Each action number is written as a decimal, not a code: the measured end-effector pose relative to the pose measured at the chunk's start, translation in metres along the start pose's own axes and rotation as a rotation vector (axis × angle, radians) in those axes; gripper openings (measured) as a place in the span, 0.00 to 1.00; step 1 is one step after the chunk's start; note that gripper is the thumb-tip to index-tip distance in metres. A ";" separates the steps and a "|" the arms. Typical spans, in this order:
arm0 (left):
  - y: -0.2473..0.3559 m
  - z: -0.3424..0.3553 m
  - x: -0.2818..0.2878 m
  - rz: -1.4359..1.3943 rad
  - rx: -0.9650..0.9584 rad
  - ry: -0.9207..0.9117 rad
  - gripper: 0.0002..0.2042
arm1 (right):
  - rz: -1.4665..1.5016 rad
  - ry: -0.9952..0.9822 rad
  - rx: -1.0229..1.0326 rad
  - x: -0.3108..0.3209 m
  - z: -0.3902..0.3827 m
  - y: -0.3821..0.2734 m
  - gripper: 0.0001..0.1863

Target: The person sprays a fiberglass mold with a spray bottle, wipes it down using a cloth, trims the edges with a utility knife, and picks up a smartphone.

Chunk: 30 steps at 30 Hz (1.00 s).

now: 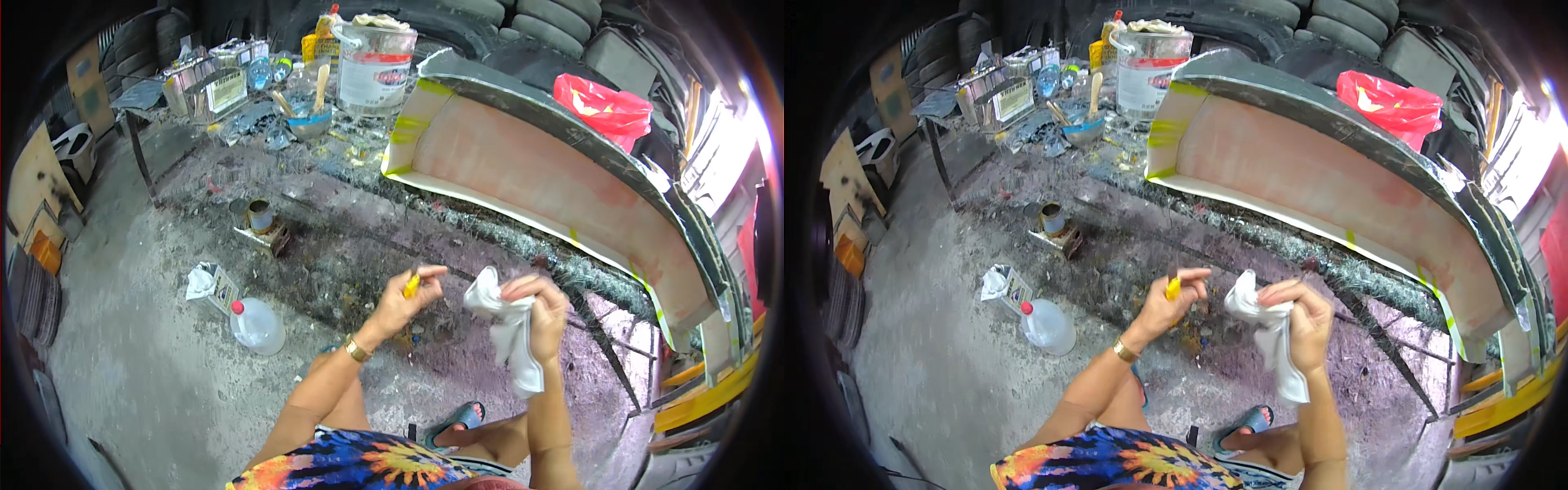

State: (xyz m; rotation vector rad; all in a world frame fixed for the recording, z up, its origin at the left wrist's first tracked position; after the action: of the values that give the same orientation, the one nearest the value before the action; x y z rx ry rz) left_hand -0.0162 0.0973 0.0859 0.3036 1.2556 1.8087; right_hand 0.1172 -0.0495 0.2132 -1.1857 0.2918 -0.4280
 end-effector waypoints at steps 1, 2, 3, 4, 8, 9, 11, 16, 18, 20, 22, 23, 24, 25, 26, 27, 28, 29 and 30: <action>0.013 -0.001 -0.010 -0.100 -0.115 -0.048 0.14 | 0.031 -0.019 -0.064 -0.006 -0.005 0.020 0.15; 0.018 -0.004 -0.018 -0.046 -0.106 -0.080 0.16 | 0.066 -0.017 -0.124 -0.012 -0.009 0.038 0.15; 0.031 -0.002 -0.024 0.056 -0.264 -0.118 0.13 | 0.102 -0.051 -0.173 -0.018 -0.010 0.052 0.15; 0.036 0.001 -0.023 0.044 -0.268 -0.111 0.13 | 0.189 -0.029 -0.161 -0.022 -0.012 0.060 0.16; 0.054 0.017 -0.015 0.301 -0.281 -0.058 0.03 | 0.260 -0.075 -0.314 -0.049 -0.015 0.068 0.25; 0.059 0.023 -0.016 0.297 -0.283 -0.057 0.03 | 0.082 -0.061 -0.310 -0.056 -0.012 0.061 0.27; 0.075 0.032 -0.018 0.325 -0.372 -0.060 0.03 | -0.041 -0.007 -0.184 -0.063 0.002 0.032 0.25; 0.121 0.063 0.031 0.186 -0.558 0.380 0.07 | -0.668 0.203 0.535 -0.074 0.073 -0.072 0.17; 0.126 0.080 0.050 0.204 -0.524 0.456 0.09 | -0.786 0.284 0.676 -0.086 0.103 -0.088 0.17; 0.132 0.088 0.060 0.237 -0.619 0.495 0.12 | -0.867 0.324 0.765 -0.107 0.124 -0.086 0.18; 0.130 0.093 0.068 0.193 -0.606 0.484 0.15 | -0.898 0.337 0.751 -0.126 0.134 -0.073 0.18; 0.127 0.093 0.070 0.119 -0.623 0.466 0.16 | -0.927 0.347 0.760 -0.134 0.135 -0.067 0.18; 0.124 0.093 0.072 0.184 -0.580 0.488 0.16 | -0.974 0.331 0.724 -0.139 0.136 -0.060 0.17; 0.120 0.093 0.074 0.180 -0.545 0.485 0.17 | -0.979 0.330 0.722 -0.141 0.134 -0.056 0.17; 0.122 0.093 0.072 0.230 -0.603 0.457 0.17 | -1.058 0.191 0.641 -0.145 0.137 -0.046 0.17; 0.123 0.092 0.071 0.281 -0.655 0.431 0.17 | -1.146 0.034 0.507 -0.147 0.141 -0.033 0.16; 0.116 0.093 0.072 0.261 -0.566 0.429 0.17 | -1.229 -0.044 0.483 -0.145 0.142 -0.027 0.13; 0.114 0.092 0.072 0.251 -0.585 0.431 0.17 | -1.196 -0.031 0.552 -0.141 0.141 -0.029 0.13; 0.112 0.094 0.070 0.234 -0.563 0.401 0.17 | -1.132 -0.067 0.603 -0.138 0.142 -0.029 0.12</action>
State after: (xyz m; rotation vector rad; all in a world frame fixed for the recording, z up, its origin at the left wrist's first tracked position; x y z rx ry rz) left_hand -0.0566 0.2002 0.2044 -0.2505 0.9318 2.4193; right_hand 0.0528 0.1233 0.2896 -0.6611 -0.5894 -1.3443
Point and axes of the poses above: each hand's wrist, its own z-axis towards the middle knuckle, its own x-axis out of the back of the hand, y = z × x, the point moved 6 cm from there along z, towards the middle knuckle, and after that the axes turned 11 degrees about -x, right-handed, at the moved point
